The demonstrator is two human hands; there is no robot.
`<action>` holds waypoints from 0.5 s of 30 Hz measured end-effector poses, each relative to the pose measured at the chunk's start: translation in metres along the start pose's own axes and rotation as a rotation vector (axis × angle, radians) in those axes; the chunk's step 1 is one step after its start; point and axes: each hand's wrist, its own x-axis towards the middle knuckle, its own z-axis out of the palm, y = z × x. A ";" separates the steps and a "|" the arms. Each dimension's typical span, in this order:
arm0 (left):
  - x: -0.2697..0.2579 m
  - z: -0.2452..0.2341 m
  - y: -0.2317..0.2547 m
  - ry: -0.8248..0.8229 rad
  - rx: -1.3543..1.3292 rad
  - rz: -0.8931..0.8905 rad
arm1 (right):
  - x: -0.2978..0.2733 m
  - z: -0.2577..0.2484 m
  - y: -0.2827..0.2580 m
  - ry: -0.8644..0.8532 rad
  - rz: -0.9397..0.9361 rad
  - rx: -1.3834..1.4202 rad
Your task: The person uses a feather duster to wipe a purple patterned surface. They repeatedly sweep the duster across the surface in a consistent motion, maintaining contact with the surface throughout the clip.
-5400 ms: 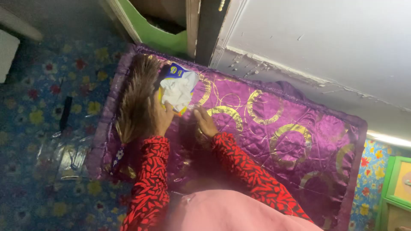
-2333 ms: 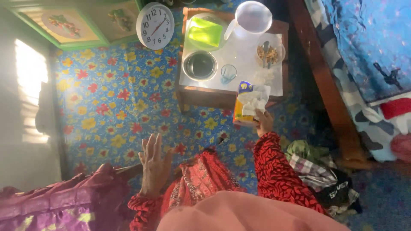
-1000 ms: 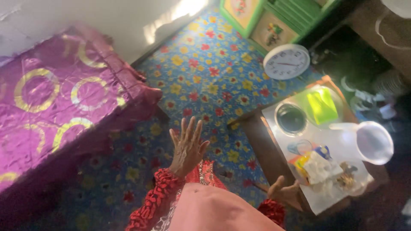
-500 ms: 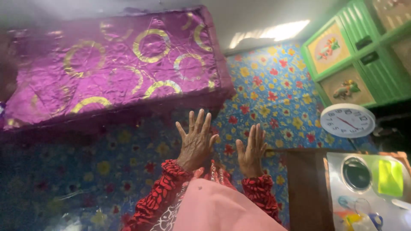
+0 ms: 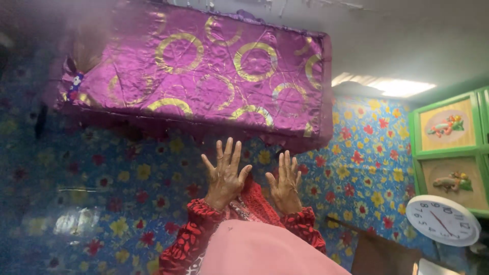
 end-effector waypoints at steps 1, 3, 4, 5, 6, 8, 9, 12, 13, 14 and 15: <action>0.007 0.001 -0.004 0.012 0.005 -0.014 | 0.012 0.001 0.001 -0.008 -0.017 -0.002; 0.020 0.004 -0.009 0.008 -0.001 -0.035 | 0.037 0.003 0.002 -0.062 -0.021 -0.011; 0.030 0.006 -0.011 0.017 0.004 -0.054 | 0.052 0.004 0.004 -0.075 -0.038 -0.014; 0.042 0.007 -0.015 0.038 0.008 -0.059 | 0.070 0.006 0.004 -0.084 -0.064 -0.023; 0.054 0.008 -0.019 0.058 0.012 -0.064 | 0.087 0.007 0.005 -0.093 -0.090 -0.031; 0.080 0.009 -0.024 0.098 0.029 -0.076 | 0.119 0.002 -0.002 -0.099 -0.122 -0.034; 0.090 0.010 -0.026 0.119 0.036 -0.073 | 0.132 -0.001 -0.005 -0.099 -0.130 -0.036; 0.122 0.012 -0.036 0.154 0.059 -0.090 | 0.172 -0.017 -0.024 -0.121 -0.180 -0.007; 0.130 0.013 -0.039 0.161 0.062 -0.106 | 0.185 -0.016 -0.020 -0.132 -0.194 -0.010; 0.137 0.013 -0.042 0.179 0.088 -0.118 | 0.198 -0.014 -0.017 -0.126 -0.223 -0.047; 0.142 0.013 -0.046 0.193 0.115 -0.134 | 0.209 -0.009 -0.014 -0.123 -0.252 -0.082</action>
